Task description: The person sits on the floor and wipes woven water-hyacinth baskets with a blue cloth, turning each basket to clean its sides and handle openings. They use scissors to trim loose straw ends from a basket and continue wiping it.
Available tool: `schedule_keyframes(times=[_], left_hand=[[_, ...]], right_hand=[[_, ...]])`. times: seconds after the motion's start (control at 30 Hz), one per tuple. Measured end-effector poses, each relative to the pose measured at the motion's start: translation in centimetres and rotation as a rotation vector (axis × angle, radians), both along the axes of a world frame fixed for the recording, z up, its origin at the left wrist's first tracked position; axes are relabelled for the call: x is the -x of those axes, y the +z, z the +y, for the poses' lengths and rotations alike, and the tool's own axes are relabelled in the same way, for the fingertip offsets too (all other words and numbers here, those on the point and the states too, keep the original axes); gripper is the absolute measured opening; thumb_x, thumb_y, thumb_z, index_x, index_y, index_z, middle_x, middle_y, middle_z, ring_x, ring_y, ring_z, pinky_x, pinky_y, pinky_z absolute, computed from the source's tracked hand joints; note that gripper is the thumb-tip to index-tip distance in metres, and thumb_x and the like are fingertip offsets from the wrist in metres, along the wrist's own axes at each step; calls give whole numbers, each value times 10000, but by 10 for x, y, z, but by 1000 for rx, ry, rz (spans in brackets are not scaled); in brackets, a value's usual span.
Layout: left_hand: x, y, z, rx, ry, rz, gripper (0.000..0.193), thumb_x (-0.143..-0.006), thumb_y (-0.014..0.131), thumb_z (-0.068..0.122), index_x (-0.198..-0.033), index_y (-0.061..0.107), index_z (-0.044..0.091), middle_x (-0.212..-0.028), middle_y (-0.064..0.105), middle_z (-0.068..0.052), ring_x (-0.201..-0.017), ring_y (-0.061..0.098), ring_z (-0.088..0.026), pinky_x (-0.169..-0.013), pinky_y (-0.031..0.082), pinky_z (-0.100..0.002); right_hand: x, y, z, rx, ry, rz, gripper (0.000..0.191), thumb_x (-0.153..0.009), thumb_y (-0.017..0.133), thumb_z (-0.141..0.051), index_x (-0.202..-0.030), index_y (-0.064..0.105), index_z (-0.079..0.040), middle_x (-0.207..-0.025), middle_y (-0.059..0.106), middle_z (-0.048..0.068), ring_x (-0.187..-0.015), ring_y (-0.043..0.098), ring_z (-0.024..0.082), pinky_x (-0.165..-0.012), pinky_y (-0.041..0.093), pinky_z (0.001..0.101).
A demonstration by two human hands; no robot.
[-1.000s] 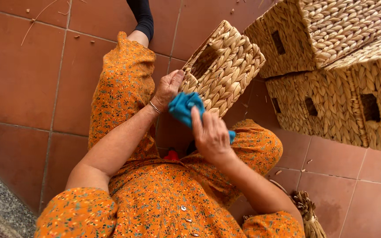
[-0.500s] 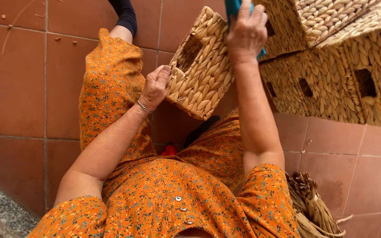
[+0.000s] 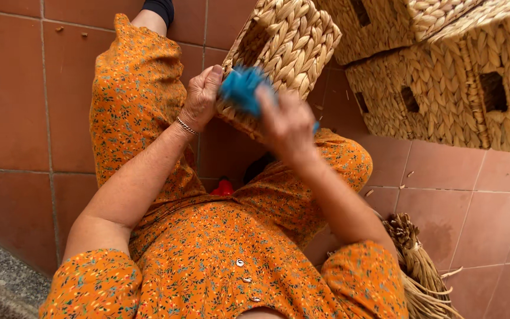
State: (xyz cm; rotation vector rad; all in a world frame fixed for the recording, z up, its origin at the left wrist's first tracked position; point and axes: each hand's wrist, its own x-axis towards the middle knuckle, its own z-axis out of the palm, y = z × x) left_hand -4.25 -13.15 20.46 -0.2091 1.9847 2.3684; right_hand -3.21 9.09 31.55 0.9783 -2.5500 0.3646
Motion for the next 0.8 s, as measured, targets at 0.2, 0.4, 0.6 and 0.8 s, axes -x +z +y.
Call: schedule_keyframes(times=[0.2,0.4,0.6,0.8], left_hand=[[-2,3,3,86,24,76,383,-1155,473,304,-851,520,76,-743,392,110,-712,338,-32,-598,332,-248],[-7,1,-4,94,43,69,399,-1152,466,299,-824,501,75,-699,368,106,-672,315,-41,-565,301,-257],[-2,-3,-3,37,0,36,368,-1155,470,292,-871,562,78,-743,428,107,-710,355,-38,-609,343,-256],[6,9,-18,-26,-162,-55,298,-1106,511,308,-1149,616,33,-968,612,50,-891,532,-40,-797,490,-222]], right_hand=[[162,-50,33,-41,-335,307,438,-996,754,-201,-1331,529,-32,-1103,646,248,-992,643,356,-712,576,418],[137,-47,9,-88,-373,234,497,-893,634,50,-1380,553,-10,-1182,642,235,-1060,640,354,-714,570,410],[-15,9,-11,-77,1,-72,520,-914,658,11,-1422,557,-32,-1038,570,144,-941,598,300,-712,529,422],[-56,43,-6,61,87,-299,596,-853,747,-102,-1422,572,-89,-1049,563,137,-953,608,326,-766,536,447]])
